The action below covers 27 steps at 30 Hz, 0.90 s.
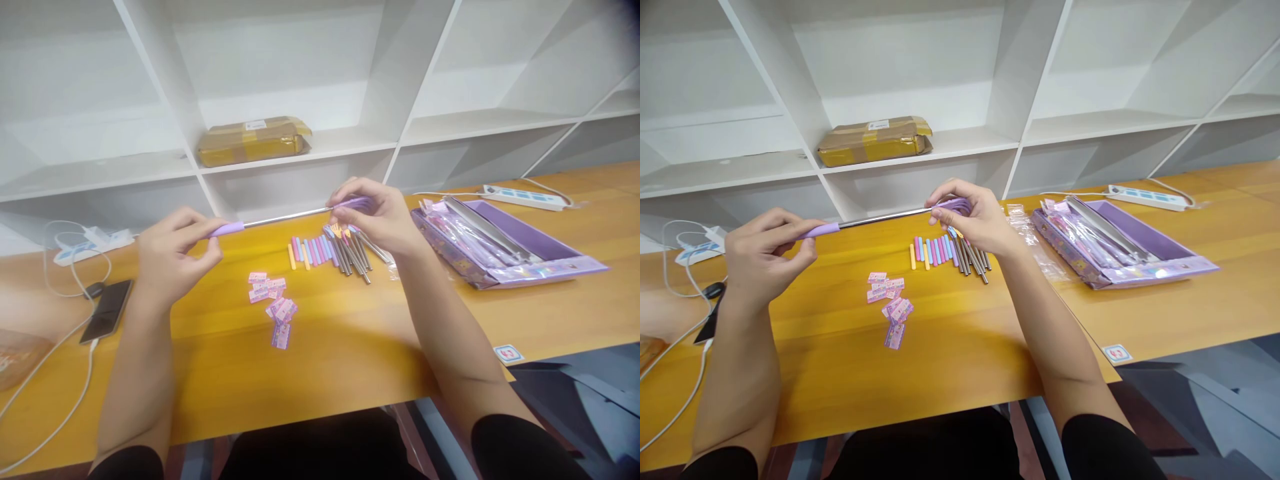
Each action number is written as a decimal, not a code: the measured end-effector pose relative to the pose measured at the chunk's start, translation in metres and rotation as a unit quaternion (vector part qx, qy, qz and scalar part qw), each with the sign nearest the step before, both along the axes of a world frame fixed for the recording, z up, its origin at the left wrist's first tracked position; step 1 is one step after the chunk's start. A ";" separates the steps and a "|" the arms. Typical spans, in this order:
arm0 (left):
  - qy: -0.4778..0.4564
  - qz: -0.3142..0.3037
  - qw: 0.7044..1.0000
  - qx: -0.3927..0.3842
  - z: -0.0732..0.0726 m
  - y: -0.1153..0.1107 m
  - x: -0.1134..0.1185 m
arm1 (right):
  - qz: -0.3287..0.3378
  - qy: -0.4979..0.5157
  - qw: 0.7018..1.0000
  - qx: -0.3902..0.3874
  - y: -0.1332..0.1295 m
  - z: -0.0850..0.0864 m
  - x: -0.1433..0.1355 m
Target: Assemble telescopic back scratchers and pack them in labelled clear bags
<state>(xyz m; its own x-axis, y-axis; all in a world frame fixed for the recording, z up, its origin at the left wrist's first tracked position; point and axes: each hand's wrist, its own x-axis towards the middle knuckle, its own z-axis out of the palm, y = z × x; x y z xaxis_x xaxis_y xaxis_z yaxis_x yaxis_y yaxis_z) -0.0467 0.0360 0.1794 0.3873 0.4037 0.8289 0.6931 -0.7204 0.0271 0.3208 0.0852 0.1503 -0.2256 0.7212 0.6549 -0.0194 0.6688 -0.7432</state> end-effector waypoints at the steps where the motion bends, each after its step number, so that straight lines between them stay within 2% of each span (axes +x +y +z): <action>1: 0.006 0.000 1.000 0.006 -0.001 0.001 0.000 | 0.003 -0.009 1.000 0.011 -0.001 0.000 0.000; 7: 0.016 -0.003 1.000 0.018 -0.002 0.000 0.000 | 0.003 -0.032 0.998 0.046 -0.008 0.001 -0.001; 12: 0.022 0.004 0.999 0.029 -0.002 -0.002 0.007 | -0.002 -0.040 0.998 0.045 -0.009 0.000 -0.003; 20: 0.025 0.010 1.000 0.015 -0.013 -0.001 0.026 | 0.020 -0.051 0.998 0.022 -0.013 -0.005 -0.013; 27: 0.023 0.003 1.000 0.013 -0.020 0.000 0.030 | 0.011 -0.070 0.997 0.035 -0.015 -0.006 -0.021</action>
